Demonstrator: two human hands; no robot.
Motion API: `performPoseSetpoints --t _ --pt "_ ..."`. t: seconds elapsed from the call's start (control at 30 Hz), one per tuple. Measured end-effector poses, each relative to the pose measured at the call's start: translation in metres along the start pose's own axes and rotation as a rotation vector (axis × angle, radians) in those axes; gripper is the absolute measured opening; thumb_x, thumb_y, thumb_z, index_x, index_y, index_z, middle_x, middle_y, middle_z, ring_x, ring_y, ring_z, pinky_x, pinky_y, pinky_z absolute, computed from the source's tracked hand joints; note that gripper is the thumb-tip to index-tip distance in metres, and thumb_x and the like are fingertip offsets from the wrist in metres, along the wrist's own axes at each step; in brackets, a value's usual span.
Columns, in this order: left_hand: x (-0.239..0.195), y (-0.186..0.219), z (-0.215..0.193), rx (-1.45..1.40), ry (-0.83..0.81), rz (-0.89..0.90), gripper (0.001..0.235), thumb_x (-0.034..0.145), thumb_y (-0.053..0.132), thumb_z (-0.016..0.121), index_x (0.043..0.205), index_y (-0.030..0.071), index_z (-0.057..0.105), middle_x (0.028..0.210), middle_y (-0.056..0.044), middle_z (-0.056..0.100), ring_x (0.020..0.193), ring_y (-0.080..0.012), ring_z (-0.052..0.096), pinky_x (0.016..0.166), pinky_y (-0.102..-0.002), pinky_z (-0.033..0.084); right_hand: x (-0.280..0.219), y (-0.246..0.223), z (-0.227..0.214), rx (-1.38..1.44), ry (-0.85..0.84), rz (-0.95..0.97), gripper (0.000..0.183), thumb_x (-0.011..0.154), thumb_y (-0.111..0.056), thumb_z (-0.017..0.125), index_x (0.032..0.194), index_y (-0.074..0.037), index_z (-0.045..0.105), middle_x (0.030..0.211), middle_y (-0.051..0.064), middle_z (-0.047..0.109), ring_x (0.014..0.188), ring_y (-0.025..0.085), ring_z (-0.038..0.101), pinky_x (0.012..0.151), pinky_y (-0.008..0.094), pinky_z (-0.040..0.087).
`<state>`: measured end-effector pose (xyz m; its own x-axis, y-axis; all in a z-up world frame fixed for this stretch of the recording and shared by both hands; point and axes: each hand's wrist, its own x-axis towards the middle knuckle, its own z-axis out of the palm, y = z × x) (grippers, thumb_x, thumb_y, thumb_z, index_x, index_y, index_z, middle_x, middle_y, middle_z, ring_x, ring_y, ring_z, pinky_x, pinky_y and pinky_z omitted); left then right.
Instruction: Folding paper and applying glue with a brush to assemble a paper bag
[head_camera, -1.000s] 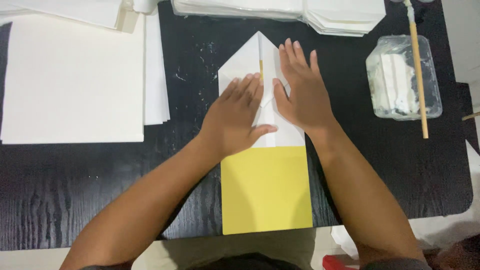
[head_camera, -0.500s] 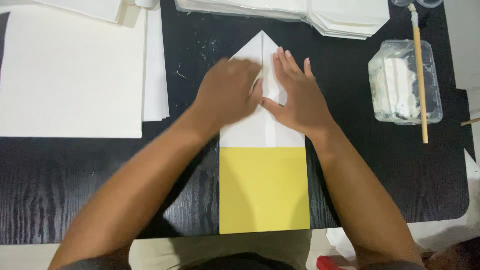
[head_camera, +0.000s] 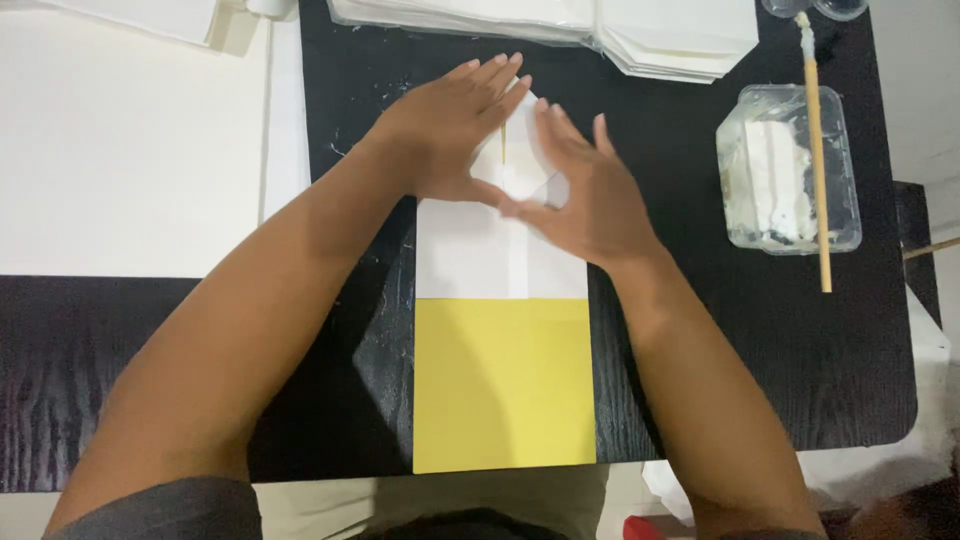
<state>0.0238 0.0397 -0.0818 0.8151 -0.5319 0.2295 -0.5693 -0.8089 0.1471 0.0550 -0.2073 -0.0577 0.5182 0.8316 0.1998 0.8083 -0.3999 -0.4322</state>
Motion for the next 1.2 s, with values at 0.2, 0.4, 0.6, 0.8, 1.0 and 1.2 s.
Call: performPoseSetpoints --t 0.2,0.4,0.6,0.8,1.0,1.2 --pt "0.005 0.004 -0.012 -0.021 -0.090 -0.056 0.138 0.070 0.092 0.071 0.162 -0.001 0.025 0.167 -0.027 0.023 0.154 -0.0406 0.023 0.124 -0.052 0.019 -0.009 0.044 0.003 -0.039 0.128 0.123 0.099 0.093 -0.047 0.081 0.161 0.001 0.027 0.165 0.024 0.036 0.156 0.036 0.029 0.126 0.057 0.012" --pt "0.010 0.011 -0.026 0.005 -0.203 -0.143 0.144 0.064 0.101 0.060 0.165 0.008 0.018 0.169 -0.024 0.008 0.157 -0.0355 0.008 0.125 -0.052 0.006 -0.010 0.047 0.006 -0.091 0.205 0.084 0.100 0.093 -0.040 0.089 0.161 0.003 0.028 0.166 0.024 0.036 0.156 0.039 0.029 0.127 0.062 0.012" --pt "0.011 0.016 -0.035 -0.038 -0.291 -0.212 0.143 0.063 0.099 0.060 0.167 0.015 0.010 0.171 -0.019 -0.001 0.158 -0.0358 0.000 0.125 -0.055 0.000 -0.011 0.040 -0.001 -0.067 0.185 0.128 0.103 0.093 -0.044 0.087 0.163 0.000 0.024 0.168 0.021 0.032 0.158 0.037 0.025 0.127 0.061 0.008" --pt "0.014 0.014 -0.031 0.016 -0.304 -0.225 0.151 0.053 0.107 0.057 0.166 0.017 0.010 0.172 -0.018 0.003 0.156 -0.0403 -0.004 0.122 -0.057 -0.011 -0.008 0.026 -0.001 -0.075 0.141 0.199 0.108 0.090 -0.048 0.086 0.162 0.002 0.022 0.169 0.021 0.025 0.159 0.036 0.018 0.126 0.060 0.003" --pt "0.015 0.017 -0.032 0.005 -0.316 -0.273 0.151 0.049 0.106 0.057 0.166 0.022 0.012 0.172 -0.014 0.003 0.156 -0.0429 -0.002 0.121 -0.061 -0.007 -0.006 0.043 -0.001 0.023 0.158 0.342 0.097 0.096 -0.043 0.078 0.164 -0.007 0.020 0.171 0.016 0.023 0.160 0.031 0.015 0.127 0.055 -0.004" --pt "0.018 0.025 -0.046 -0.021 -0.389 -0.322 0.151 0.048 0.102 0.060 0.166 0.023 0.008 0.173 -0.012 -0.002 0.157 -0.0410 -0.007 0.121 -0.059 -0.009 -0.012 0.039 0.014 -0.098 0.121 0.193 0.116 0.087 -0.054 0.085 0.165 -0.005 0.014 0.172 0.023 0.019 0.160 0.043 0.015 0.125 0.066 0.003"
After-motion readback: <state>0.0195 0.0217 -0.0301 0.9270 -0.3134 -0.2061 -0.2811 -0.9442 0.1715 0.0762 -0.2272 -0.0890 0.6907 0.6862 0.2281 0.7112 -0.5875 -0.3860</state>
